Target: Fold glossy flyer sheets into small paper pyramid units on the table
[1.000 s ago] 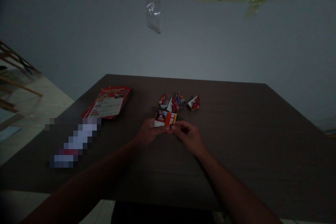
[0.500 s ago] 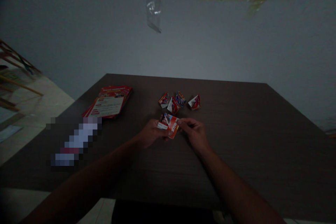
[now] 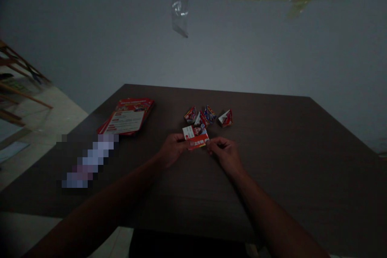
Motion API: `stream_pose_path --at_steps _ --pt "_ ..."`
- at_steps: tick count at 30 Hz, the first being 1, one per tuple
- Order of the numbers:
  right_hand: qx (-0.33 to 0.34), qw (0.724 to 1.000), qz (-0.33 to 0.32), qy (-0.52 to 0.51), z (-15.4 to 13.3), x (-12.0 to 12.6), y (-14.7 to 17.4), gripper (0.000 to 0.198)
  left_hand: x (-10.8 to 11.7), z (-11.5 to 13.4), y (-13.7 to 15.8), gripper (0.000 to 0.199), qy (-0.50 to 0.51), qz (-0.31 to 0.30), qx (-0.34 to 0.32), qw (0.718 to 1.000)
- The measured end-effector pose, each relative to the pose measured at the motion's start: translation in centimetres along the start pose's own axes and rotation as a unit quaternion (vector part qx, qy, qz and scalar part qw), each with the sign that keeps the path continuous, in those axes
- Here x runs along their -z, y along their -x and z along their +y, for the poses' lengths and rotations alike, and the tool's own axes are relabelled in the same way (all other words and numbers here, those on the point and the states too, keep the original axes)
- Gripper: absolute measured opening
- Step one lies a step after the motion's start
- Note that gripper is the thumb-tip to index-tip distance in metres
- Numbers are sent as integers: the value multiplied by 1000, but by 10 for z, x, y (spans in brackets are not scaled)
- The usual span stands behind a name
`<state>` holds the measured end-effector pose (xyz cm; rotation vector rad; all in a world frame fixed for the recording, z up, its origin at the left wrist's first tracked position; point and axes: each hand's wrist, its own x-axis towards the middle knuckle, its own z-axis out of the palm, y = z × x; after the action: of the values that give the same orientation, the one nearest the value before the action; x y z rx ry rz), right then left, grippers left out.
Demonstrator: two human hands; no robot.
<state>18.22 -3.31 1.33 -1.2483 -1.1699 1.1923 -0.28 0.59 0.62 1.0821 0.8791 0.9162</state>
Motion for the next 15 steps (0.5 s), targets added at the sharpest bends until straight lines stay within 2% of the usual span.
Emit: stream_pose_path --at_steps 3,9,15 --pt "-3 1000 -14 0 3 1 0 25 0 1 1 32 -5 12 -30 999" --pt "32 998 -24 39 -3 -1 3 29 -7 9 10 34 -28 -23 -51 998" --pt "57 997 34 40 -12 -9 7 31 -15 9 16 30 -20 -63 -33 997"
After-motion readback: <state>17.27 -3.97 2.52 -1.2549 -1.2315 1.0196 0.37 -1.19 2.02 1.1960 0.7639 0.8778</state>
